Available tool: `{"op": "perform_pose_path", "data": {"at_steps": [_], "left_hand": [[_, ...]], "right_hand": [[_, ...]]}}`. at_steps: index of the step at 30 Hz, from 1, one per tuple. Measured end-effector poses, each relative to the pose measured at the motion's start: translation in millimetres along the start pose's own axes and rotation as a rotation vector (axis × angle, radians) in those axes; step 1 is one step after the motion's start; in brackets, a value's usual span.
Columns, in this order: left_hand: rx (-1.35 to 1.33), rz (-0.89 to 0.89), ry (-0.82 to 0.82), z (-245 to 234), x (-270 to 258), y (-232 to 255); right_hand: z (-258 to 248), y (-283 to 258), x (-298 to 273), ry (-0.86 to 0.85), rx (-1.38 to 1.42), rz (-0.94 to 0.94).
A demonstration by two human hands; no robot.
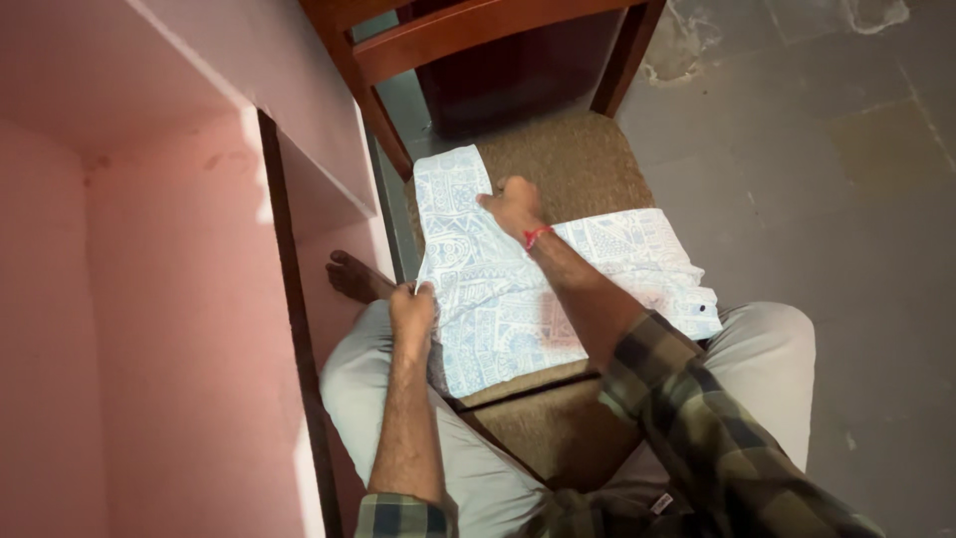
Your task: The person folds a white patterned shirt on a chair. They smooth the fabric, fold the sleeves inward, fold the sides, and then fold the shirt in half to create a compact stack.
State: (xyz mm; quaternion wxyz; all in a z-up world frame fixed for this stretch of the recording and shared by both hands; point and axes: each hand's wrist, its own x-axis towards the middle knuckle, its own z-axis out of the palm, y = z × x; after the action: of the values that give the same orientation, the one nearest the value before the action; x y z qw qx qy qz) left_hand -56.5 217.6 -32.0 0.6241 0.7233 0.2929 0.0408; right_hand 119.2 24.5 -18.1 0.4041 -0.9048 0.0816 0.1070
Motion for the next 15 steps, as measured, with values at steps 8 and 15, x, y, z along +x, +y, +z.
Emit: {"op": "perform_pose_path", "data": {"at_steps": [8, 15], "left_hand": [[0.332, 0.006, 0.017, -7, -4, 3], [-0.026, -0.133, -0.176, 1, -6, 11]], "right_hand": [[7, 12, -13, 0.012, 0.646, -0.156], [-47, 29, -163, -0.184, 0.590, -0.270]]}}
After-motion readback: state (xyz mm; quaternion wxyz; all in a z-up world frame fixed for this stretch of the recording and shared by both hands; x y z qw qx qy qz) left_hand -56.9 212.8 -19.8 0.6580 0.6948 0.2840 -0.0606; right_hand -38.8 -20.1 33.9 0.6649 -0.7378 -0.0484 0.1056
